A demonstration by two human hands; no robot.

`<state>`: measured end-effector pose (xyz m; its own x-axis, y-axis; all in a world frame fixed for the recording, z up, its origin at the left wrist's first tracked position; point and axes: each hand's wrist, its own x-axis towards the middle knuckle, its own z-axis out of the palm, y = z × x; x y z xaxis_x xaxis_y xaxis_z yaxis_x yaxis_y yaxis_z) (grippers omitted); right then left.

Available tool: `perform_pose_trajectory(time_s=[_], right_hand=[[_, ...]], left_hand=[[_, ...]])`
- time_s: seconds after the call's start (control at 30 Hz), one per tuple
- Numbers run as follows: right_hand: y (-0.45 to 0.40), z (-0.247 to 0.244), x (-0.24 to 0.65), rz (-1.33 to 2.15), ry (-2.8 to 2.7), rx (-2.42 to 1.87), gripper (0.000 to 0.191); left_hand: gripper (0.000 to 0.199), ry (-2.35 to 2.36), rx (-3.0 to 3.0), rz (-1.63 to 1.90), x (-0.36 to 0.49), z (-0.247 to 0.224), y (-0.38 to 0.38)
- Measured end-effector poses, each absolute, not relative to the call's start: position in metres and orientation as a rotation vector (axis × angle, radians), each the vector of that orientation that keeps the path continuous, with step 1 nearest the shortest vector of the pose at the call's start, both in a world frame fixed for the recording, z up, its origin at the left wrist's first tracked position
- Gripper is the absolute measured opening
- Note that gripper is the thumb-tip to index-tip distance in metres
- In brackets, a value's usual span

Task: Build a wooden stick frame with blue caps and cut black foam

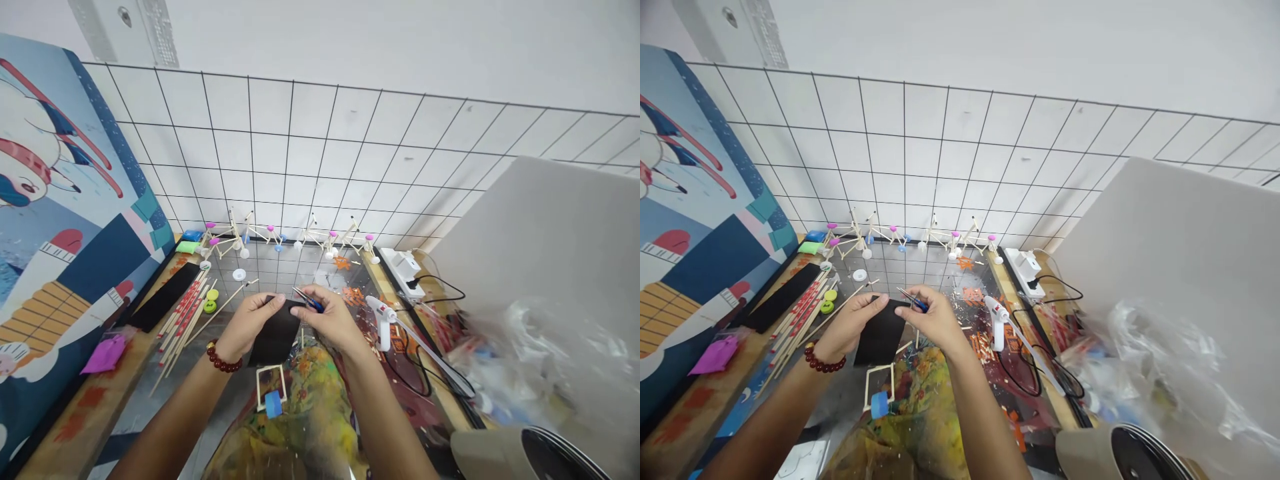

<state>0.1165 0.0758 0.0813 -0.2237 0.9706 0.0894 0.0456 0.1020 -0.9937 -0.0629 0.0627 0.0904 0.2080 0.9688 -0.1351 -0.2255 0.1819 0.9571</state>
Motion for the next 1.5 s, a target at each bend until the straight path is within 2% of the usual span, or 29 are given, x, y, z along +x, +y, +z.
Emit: perform_pose_trajectory(time_s=[0.07, 0.13, 0.4, 0.6, 0.7, 0.83, 0.93, 1.1, 1.2, 1.5], right_hand=[[0.077, 0.077, 0.114, 1.290, -1.440, -1.038, 0.027], [0.077, 0.077, 0.114, 1.361, -1.381, -1.031, 0.030], [0.078, 0.083, 0.117, 1.653, -1.141, -0.985, 0.040], [0.073, 0.089, 0.116, 1.475, -1.237, -0.989, 0.031], [0.069, 0.097, 0.120, 1.416, -1.235, -0.989, 0.037], [0.069, 0.100, 0.122, 1.438, -1.256, -1.007, 0.038], [0.071, 0.092, 0.118, 1.480, -1.303, -0.983, 0.032], [0.074, 0.080, 0.106, 1.515, -1.087, -0.940, 0.030], [0.075, 0.078, 0.101, 1.515, -1.084, -0.945, 0.032], [0.074, 0.081, 0.125, 1.061, -1.528, -1.002, 0.031]], left_hand=[[0.034, 0.923, 0.993, 1.021, -0.062, 0.090, 0.062], [0.038, 0.904, 0.987, 1.022, -0.061, 0.090, 0.061], [0.026, 0.900, 0.942, 1.063, -0.062, 0.087, 0.062], [0.025, 0.909, 0.963, 1.064, -0.062, 0.088, 0.063], [0.025, 0.945, 0.976, 1.107, -0.063, 0.092, 0.063], [0.026, 1.003, 0.991, 1.179, -0.065, 0.096, 0.064], [0.026, 0.990, 1.007, 1.219, -0.067, 0.095, 0.064], [0.036, 0.845, 1.030, 1.077, -0.071, 0.092, 0.065], [0.035, 0.843, 1.046, 1.031, -0.073, 0.090, 0.066], [0.033, 1.095, 0.952, 1.133, -0.074, 0.087, 0.071]])
